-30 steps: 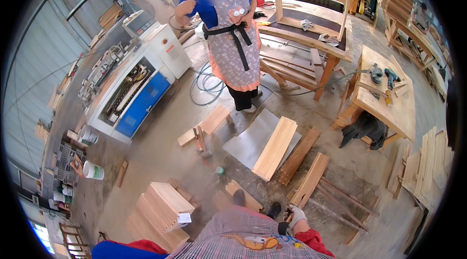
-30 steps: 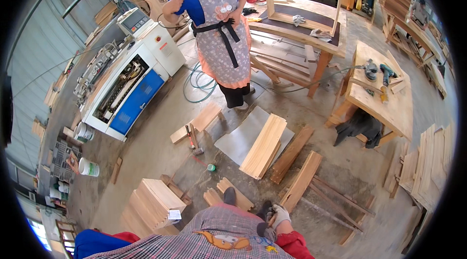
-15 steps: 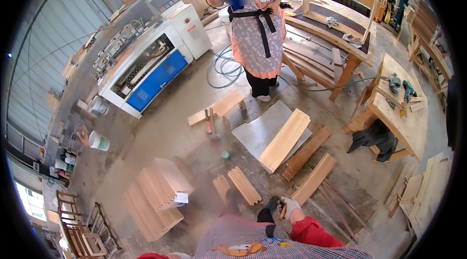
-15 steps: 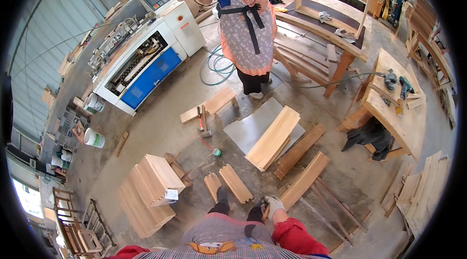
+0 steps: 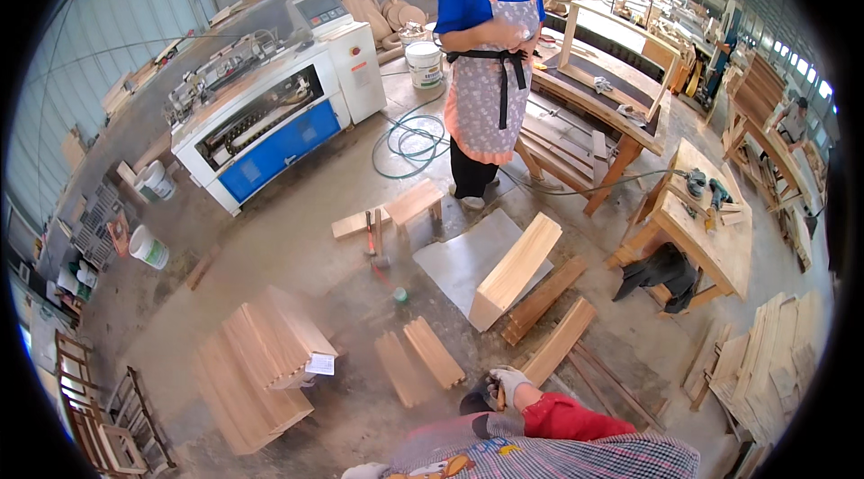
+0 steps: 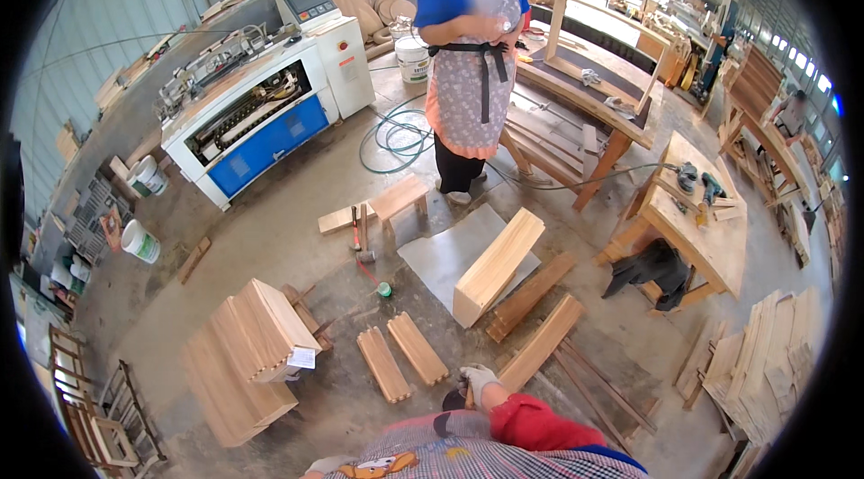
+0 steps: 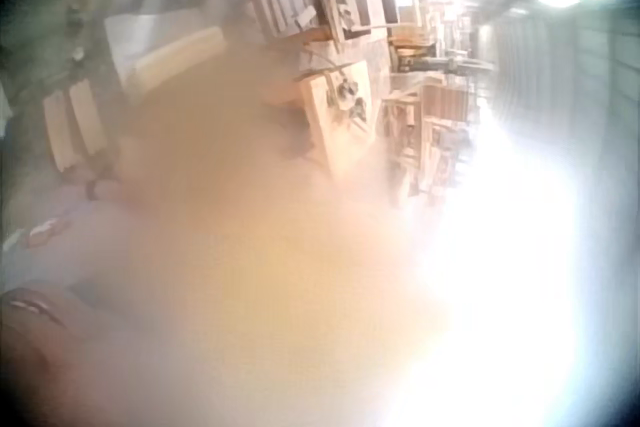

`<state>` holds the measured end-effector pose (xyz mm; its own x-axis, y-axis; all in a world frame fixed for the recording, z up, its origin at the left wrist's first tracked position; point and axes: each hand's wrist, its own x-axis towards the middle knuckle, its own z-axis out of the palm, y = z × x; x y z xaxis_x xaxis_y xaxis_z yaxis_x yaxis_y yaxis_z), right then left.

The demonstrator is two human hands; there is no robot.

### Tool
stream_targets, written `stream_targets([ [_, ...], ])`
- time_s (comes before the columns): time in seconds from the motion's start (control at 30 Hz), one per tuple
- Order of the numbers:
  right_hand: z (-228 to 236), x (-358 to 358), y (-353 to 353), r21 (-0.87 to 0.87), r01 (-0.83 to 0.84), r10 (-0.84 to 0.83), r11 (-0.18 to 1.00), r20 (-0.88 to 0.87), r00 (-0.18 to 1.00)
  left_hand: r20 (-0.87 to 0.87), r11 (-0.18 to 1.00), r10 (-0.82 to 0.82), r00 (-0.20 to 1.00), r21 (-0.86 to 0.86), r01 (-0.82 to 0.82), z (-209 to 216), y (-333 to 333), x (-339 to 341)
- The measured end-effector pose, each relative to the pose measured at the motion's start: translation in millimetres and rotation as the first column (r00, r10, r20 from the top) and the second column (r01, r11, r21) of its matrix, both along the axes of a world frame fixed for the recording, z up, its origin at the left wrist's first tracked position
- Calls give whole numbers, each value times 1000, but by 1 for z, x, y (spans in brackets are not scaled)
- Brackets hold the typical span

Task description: The person applies putty to the joints of wooden boxes using a scraper, handles the boxes to check the seams, and sets them on a pallet.

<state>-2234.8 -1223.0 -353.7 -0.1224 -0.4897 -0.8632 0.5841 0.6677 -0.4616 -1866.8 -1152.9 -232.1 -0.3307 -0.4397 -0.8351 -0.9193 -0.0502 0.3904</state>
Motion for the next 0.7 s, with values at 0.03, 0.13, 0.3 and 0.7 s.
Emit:
stream_targets([
  [0.03,2,15,5,-25,-33,33,999,3,999,-3,1000,8,1000,22,-8,8,7,3],
  [0.13,1,63,18,-98,-146,142,984,-40,989,-28,998,24,999,51,-23,-13,47,35],
  [0.3,71,146,39,-33,-554,539,832,-193,820,-59,996,8,998,89,-3,-49,91,79],
  [0.7,42,173,25,-97,-509,508,855,-36,861,-11,996,-50,999,76,51,-71,84,106],
])
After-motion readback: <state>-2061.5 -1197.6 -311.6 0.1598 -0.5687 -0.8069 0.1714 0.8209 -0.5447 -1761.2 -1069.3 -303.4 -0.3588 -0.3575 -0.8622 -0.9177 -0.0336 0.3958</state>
